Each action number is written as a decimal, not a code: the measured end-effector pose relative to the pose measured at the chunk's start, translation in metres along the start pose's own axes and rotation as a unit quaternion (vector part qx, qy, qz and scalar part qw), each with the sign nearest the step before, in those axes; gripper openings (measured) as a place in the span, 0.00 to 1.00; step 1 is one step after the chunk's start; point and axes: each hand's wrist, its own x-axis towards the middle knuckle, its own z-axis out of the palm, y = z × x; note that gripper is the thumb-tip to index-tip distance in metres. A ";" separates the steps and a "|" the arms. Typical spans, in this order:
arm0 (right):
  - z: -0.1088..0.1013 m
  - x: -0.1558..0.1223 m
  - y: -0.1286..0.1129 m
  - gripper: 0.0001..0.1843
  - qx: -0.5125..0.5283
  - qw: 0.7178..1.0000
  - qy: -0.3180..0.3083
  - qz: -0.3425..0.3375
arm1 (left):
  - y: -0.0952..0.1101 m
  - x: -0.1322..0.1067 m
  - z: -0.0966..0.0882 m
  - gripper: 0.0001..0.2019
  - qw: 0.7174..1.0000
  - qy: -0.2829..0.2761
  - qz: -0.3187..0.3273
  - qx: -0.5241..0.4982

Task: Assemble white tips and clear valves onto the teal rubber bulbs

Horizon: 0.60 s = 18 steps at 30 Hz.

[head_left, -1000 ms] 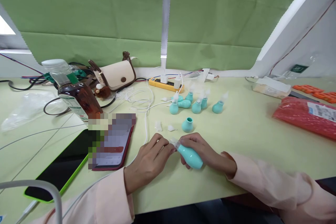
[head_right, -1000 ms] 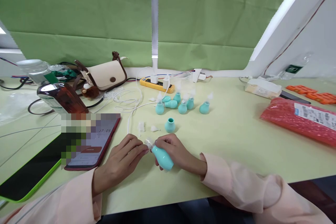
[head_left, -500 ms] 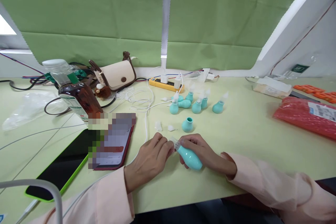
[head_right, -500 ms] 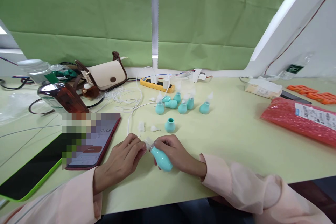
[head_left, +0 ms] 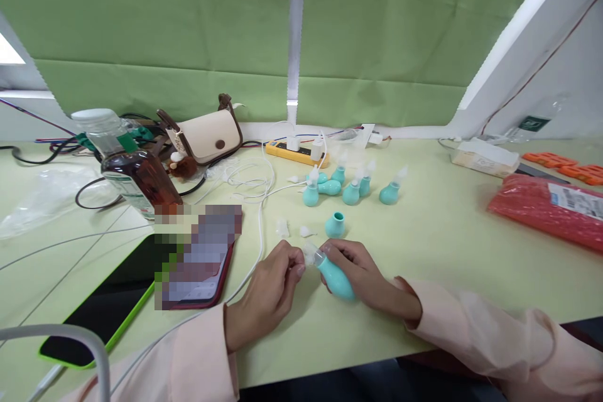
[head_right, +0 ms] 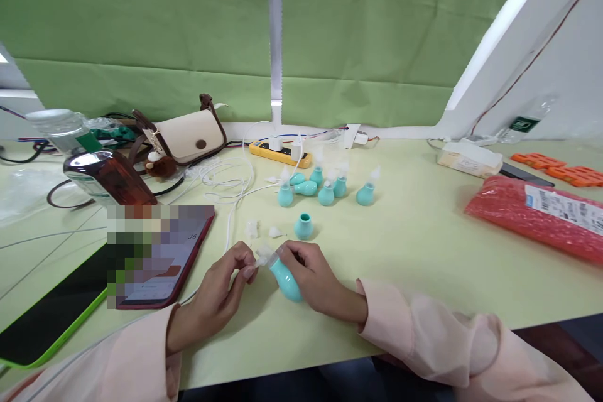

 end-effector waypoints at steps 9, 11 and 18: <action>-0.003 0.001 0.002 0.15 0.057 0.997 -0.036 -0.024 | -0.019 0.012 -0.005 0.06 0.970 0.056 0.047 0.234; -0.004 0.002 0.003 0.14 0.015 0.999 -0.018 -0.044 | -0.027 0.014 -0.004 0.07 0.965 0.045 0.051 0.254; -0.003 0.004 0.003 0.11 -0.183 0.975 -0.037 -0.122 | -0.015 0.009 -0.008 0.11 0.980 0.079 0.052 0.173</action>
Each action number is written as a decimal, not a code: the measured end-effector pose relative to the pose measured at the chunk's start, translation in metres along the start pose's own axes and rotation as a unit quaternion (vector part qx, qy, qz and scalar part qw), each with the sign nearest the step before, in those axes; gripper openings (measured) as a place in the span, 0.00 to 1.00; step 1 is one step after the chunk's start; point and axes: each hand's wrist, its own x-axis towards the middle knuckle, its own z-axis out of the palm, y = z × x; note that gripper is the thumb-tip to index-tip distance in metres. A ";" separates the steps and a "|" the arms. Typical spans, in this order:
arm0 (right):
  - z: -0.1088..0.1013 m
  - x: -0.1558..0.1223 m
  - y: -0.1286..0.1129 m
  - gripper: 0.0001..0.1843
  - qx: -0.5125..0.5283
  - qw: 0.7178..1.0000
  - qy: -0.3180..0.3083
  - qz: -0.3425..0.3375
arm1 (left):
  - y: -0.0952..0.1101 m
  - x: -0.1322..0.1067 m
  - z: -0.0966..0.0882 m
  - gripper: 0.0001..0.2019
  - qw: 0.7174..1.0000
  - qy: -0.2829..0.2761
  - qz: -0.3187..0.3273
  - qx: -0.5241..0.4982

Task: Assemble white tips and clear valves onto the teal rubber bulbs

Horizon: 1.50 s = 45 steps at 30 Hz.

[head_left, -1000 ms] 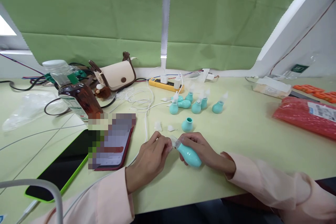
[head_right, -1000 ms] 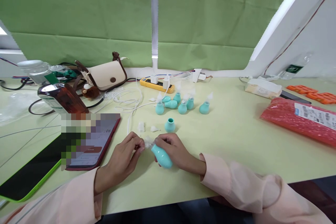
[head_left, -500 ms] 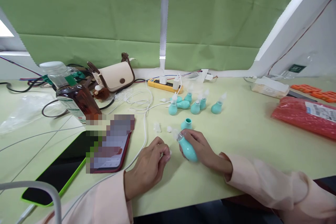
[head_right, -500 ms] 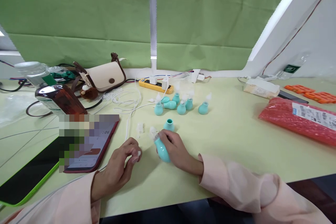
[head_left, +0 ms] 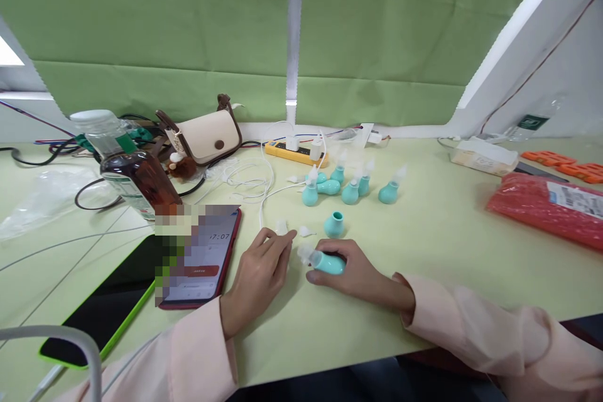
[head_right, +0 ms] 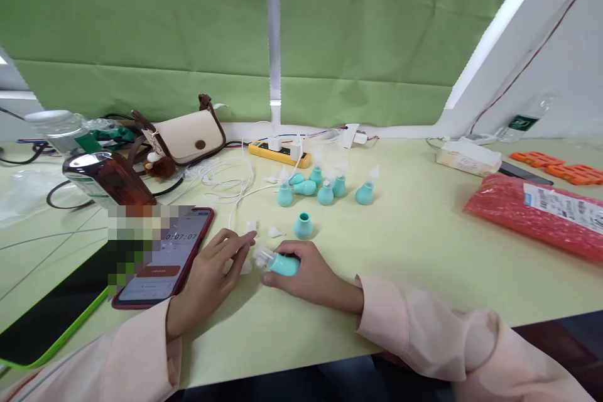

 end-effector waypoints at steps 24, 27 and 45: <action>-0.013 -0.015 -0.028 0.08 -0.130 0.942 -0.115 -0.289 | 0.019 0.003 -0.014 0.21 0.936 -0.204 -0.140 -0.249; -0.030 -0.012 -0.036 0.08 -0.106 0.955 -0.069 -0.267 | 0.012 0.001 -0.009 0.20 0.968 -0.238 0.023 -0.069; -0.058 0.091 -0.009 0.15 -0.296 0.953 -0.034 -0.050 | -0.002 0.005 0.013 0.14 0.935 -0.251 -0.004 0.249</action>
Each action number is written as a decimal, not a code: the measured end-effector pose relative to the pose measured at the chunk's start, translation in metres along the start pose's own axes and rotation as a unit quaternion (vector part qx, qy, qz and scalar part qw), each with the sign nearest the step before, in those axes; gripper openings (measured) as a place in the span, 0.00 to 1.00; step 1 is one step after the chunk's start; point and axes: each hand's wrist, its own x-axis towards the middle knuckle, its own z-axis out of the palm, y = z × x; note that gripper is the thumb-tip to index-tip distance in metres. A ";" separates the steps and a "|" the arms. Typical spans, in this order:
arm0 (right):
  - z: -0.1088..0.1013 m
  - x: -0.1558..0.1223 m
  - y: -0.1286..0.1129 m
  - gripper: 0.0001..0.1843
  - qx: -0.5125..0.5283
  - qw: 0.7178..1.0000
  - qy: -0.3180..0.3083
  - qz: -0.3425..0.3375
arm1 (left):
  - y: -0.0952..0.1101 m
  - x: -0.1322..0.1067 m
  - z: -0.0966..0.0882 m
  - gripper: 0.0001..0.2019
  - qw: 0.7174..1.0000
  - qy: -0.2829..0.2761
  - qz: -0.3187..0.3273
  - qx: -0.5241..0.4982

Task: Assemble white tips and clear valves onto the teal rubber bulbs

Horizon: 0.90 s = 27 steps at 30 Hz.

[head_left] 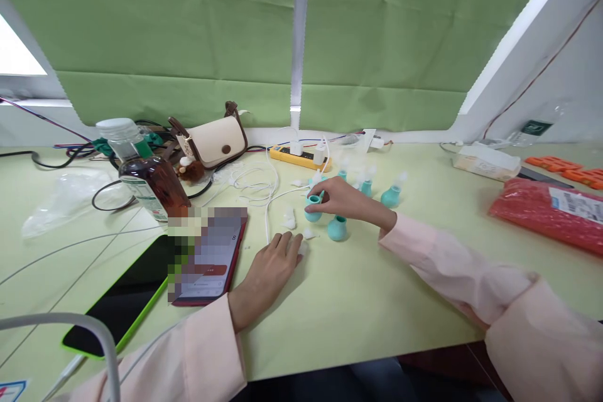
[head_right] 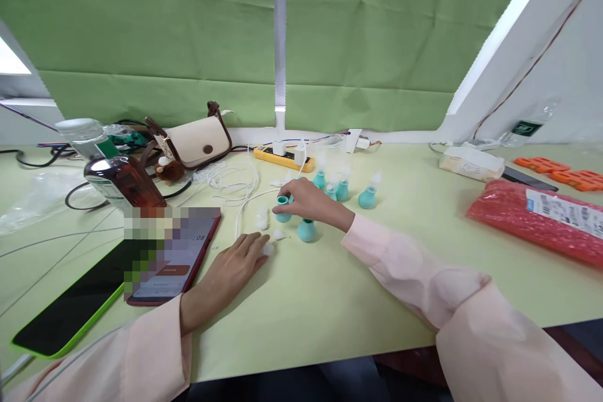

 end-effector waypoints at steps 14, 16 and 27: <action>-0.035 -0.015 0.032 0.17 -0.092 0.974 0.204 0.031 | 0.005 -0.009 -0.005 0.08 0.991 0.073 0.113 0.000; -0.045 -0.019 0.045 0.18 -0.203 0.951 0.224 0.063 | 0.007 -0.010 -0.006 0.08 0.992 0.030 0.121 -0.021; -0.036 -0.030 0.054 0.12 -0.191 0.963 0.173 0.075 | 0.005 -0.009 -0.012 0.10 0.994 0.042 0.041 -0.089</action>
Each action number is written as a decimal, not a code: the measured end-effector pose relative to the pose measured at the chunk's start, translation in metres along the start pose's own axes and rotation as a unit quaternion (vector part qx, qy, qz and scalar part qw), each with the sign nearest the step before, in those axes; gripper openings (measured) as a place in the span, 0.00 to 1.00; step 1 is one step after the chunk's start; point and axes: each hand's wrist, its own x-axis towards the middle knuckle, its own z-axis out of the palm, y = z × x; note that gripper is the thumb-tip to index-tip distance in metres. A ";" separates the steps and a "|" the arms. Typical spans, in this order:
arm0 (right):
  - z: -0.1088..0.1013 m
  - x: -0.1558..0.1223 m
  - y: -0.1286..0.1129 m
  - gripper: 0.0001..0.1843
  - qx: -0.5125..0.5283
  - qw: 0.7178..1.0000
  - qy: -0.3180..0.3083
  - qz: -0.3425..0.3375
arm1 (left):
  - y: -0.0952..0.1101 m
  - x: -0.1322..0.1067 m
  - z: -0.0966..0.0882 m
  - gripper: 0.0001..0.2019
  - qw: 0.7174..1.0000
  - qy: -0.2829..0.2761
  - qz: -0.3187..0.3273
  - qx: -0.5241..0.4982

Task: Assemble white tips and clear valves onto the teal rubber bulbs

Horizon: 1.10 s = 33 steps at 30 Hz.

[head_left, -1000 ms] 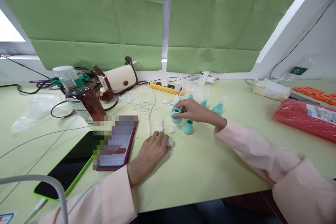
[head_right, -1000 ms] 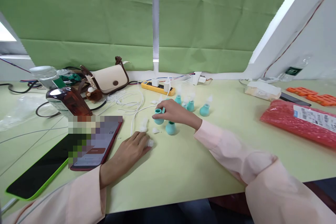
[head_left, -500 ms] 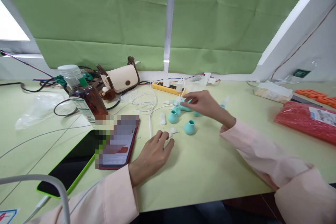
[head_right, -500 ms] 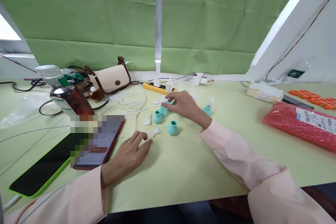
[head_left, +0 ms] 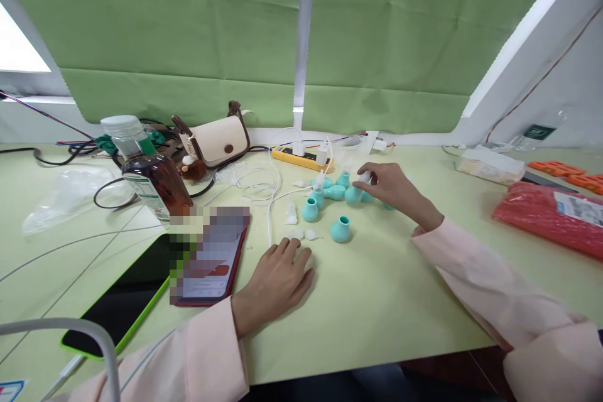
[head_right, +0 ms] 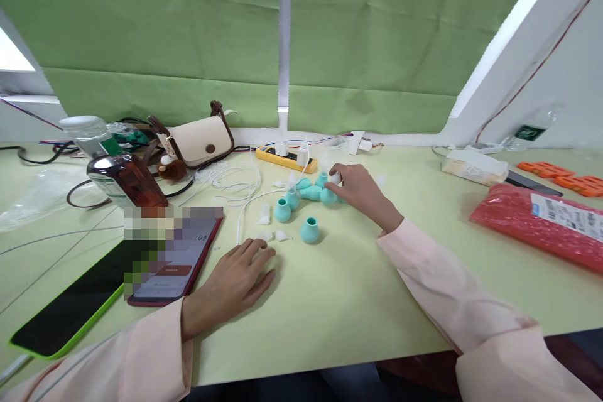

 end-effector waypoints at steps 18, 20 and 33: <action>0.041 -0.096 -0.121 0.14 0.673 0.713 -0.113 0.163 | 0.020 -0.015 -0.014 0.10 0.863 0.039 -0.101 -0.493; 0.038 -0.095 -0.121 0.16 0.687 0.693 -0.136 0.169 | 0.022 -0.017 -0.012 0.08 0.858 0.073 -0.108 -0.496; 0.036 -0.078 -0.110 0.19 0.580 0.786 -0.155 0.148 | 0.016 -0.025 0.003 0.05 0.879 0.182 -0.129 -0.422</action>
